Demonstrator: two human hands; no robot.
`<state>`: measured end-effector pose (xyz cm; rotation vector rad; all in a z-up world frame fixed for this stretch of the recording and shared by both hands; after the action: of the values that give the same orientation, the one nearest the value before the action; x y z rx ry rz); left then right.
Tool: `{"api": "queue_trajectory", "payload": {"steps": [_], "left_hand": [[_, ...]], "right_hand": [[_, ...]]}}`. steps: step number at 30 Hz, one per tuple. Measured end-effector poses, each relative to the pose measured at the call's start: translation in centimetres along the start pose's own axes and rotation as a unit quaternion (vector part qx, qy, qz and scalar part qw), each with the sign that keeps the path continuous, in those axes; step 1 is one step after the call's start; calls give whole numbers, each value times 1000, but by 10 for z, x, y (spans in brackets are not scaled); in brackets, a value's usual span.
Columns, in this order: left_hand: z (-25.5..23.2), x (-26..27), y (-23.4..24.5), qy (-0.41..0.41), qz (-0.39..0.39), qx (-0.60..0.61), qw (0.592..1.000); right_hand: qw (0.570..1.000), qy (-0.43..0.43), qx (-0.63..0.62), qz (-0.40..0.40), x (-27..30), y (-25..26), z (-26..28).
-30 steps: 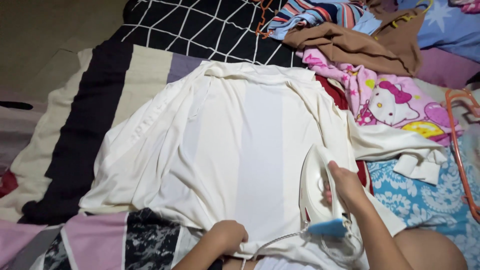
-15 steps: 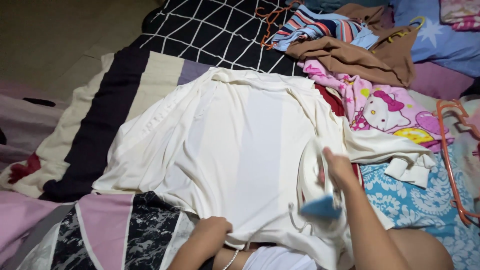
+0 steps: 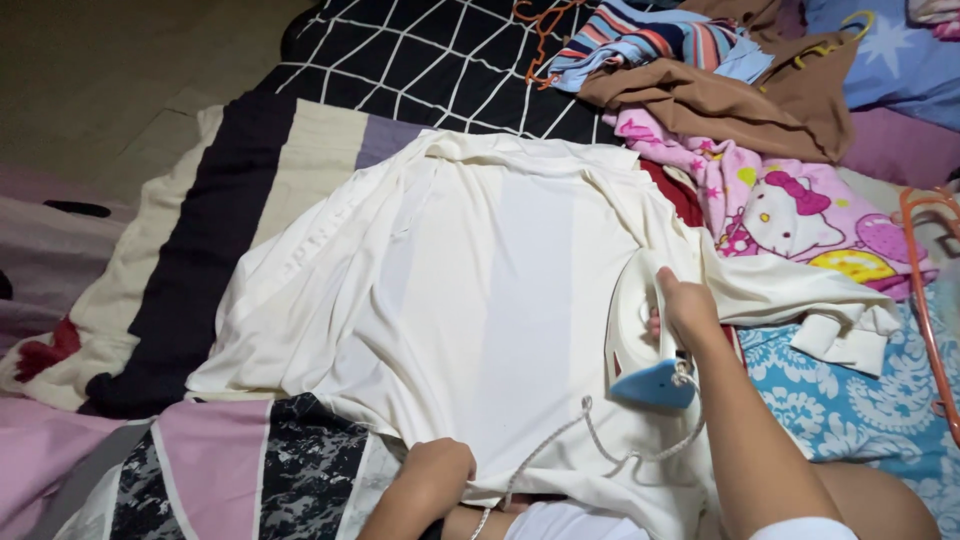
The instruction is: The person irons a white long-sleeved shirt laid out on a bed. They use an electric iron to smooth the fabric, moving it across the front and sleeves while holding the shirt flat with their other hand.
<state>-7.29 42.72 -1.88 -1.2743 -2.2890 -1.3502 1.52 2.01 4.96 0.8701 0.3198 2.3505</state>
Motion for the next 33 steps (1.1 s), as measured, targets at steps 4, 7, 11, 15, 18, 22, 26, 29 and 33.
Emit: {"api": "queue_trajectory", "payload": {"steps": [4,7,11,15,18,22,26,29,33], "left_hand": [[-6,-5,-5,5,30,-61,998],[-18,5,-5,13,63,-68,996],[-49,17,-11,32,101,-83,991],[-65,17,-31,75,171,-175,967],[-65,9,-46,69,189,-231,952],[-60,7,-59,57,173,-240,953],[-63,6,-59,49,186,-245,950],[-62,11,-67,44,189,-243,950],[-57,2,-77,67,180,-214,958]], "right_hand": [[999,-14,-31,24,9,1,-8],[996,-19,-23,79,39,6,-33],[998,-36,41,9,51,13,-42],[999,-12,43,4,19,6,-25],[999,-3,31,9,-10,3,-9],[999,-8,33,6,-15,2,-18],[999,-34,12,27,-3,13,-34],[996,-60,-1,73,4,12,-37],[993,-30,-9,117,18,-10,-11]]}}
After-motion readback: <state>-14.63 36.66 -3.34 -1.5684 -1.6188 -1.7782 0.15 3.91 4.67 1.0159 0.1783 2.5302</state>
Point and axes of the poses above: each hand's wrist, its own x-axis away from the middle knuckle, its own y-axis out of the back of the hand, z = x × y, the point moved 4 cm from there along -x, towards the middle knuckle, and after that the axes turned 8 degrees about x, right-handed, at the moved point
